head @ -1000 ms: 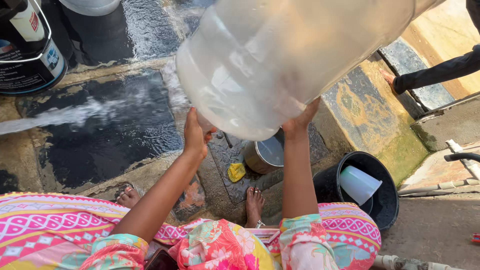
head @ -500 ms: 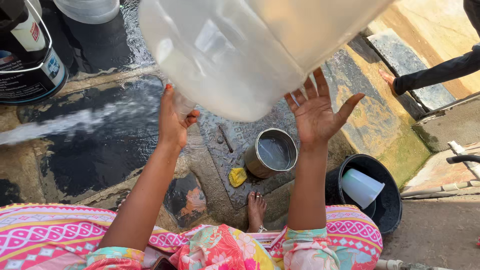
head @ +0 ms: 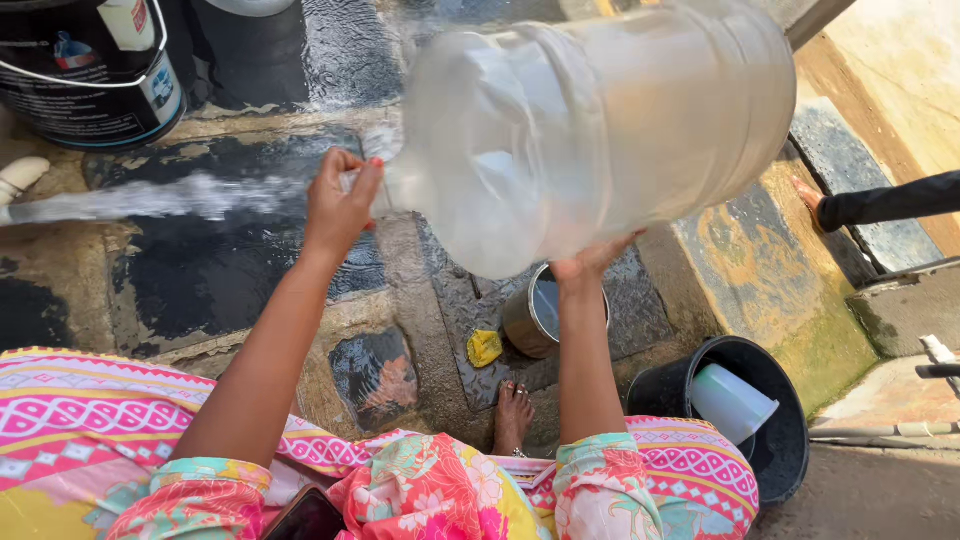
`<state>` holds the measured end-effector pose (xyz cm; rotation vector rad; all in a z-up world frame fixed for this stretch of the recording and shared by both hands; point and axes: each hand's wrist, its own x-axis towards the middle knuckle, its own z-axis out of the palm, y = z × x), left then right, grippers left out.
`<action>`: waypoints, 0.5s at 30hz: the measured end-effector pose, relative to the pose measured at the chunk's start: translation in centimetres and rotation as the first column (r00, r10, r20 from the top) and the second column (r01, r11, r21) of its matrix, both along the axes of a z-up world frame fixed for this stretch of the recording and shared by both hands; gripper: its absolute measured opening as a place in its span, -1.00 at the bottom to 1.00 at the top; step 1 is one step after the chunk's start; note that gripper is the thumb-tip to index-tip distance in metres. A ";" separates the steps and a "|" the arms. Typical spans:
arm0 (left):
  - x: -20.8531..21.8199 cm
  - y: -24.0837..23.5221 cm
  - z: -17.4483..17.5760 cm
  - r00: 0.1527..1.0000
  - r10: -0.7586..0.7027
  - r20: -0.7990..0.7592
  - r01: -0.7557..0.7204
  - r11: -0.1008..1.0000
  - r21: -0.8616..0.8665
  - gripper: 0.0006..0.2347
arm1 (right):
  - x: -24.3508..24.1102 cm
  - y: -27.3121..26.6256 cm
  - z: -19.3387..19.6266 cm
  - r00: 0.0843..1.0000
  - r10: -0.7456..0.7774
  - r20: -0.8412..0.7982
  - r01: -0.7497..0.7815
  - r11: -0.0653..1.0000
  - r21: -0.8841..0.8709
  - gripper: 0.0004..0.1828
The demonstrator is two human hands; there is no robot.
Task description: The person washes a large plastic jug and a smaller glass container by rinsing them with water and scrubbing them with a toothbrush.
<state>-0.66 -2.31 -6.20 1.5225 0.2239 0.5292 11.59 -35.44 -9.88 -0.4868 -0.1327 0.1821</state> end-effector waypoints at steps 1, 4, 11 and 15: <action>-0.3 -0.6 1.3 0.998 0.045 0.045 -0.052 0.986 0.160 -0.67 | -0.4 0.4 -0.2 1.000 0.021 0.001 -0.021 1.000 0.007 -0.01; -2.1 -2.0 5.9 0.956 0.184 0.230 -0.265 0.877 0.400 -0.70 | -1.1 3.2 -1.3 0.991 0.133 -0.036 -0.132 0.991 0.010 -0.11; -5.4 2.3 16.6 0.608 0.135 0.782 -0.656 0.639 0.401 -0.75 | -1.8 8.9 -2.4 0.947 0.267 -0.179 -0.302 0.929 -0.212 -0.32; -4.6 5.8 21.5 0.671 0.351 0.653 -0.739 0.382 0.554 -0.66 | -5.0 15.4 -1.3 0.930 0.348 -0.117 -0.363 0.830 -0.423 -0.34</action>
